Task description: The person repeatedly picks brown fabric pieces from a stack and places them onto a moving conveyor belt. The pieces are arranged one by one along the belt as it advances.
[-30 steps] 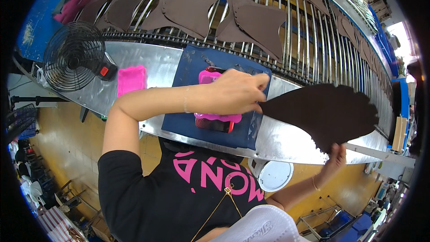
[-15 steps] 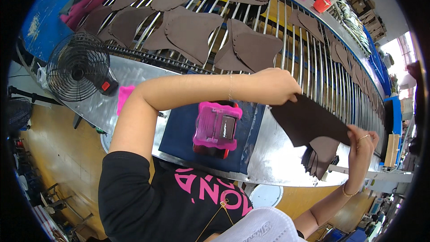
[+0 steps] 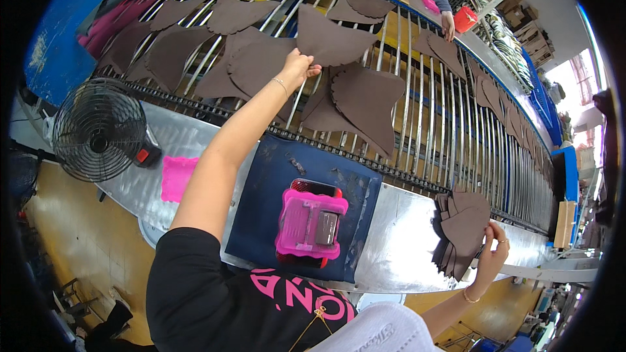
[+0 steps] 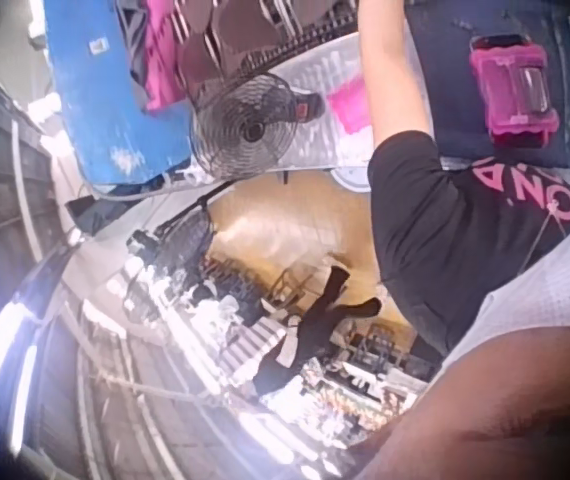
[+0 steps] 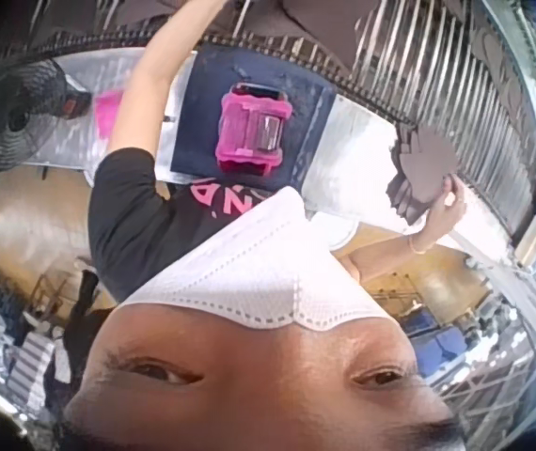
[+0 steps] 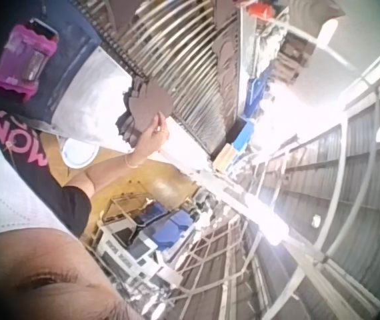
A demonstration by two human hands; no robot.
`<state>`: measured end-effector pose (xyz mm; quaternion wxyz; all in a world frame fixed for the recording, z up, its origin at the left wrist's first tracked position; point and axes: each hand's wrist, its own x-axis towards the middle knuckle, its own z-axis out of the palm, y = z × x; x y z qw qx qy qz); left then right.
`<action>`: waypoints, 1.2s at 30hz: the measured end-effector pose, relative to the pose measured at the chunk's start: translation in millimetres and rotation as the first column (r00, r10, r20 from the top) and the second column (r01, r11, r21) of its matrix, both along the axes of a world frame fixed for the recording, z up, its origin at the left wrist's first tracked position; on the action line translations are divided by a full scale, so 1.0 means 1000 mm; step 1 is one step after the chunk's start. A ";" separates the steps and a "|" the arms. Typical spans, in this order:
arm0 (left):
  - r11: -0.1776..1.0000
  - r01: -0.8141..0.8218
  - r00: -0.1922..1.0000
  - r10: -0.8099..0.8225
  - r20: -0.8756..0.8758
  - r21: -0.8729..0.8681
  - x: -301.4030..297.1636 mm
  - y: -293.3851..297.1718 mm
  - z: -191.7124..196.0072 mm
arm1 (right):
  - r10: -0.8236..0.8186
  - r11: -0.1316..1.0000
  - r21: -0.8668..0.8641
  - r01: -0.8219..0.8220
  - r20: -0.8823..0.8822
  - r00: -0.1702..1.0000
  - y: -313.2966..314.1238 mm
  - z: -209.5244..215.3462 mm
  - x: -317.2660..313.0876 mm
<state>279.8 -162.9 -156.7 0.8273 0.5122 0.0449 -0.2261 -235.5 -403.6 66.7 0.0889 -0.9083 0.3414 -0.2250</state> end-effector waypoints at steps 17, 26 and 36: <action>0.995 0.021 0.995 -0.011 -0.101 0.097 0.018 0.002 0.024 | -0.078 0.982 0.175 0.076 0.005 0.997 -0.028 -0.059 -0.054; 0.776 0.516 0.788 -0.596 0.154 0.364 -0.114 0.106 0.118 | -0.618 0.786 -0.116 0.608 -0.196 0.761 -0.140 -0.188 -0.154; 0.801 0.346 0.888 -0.448 0.106 0.489 -0.172 0.207 0.097 | -0.913 0.358 -0.097 0.929 -0.242 0.327 -0.109 -0.164 -0.113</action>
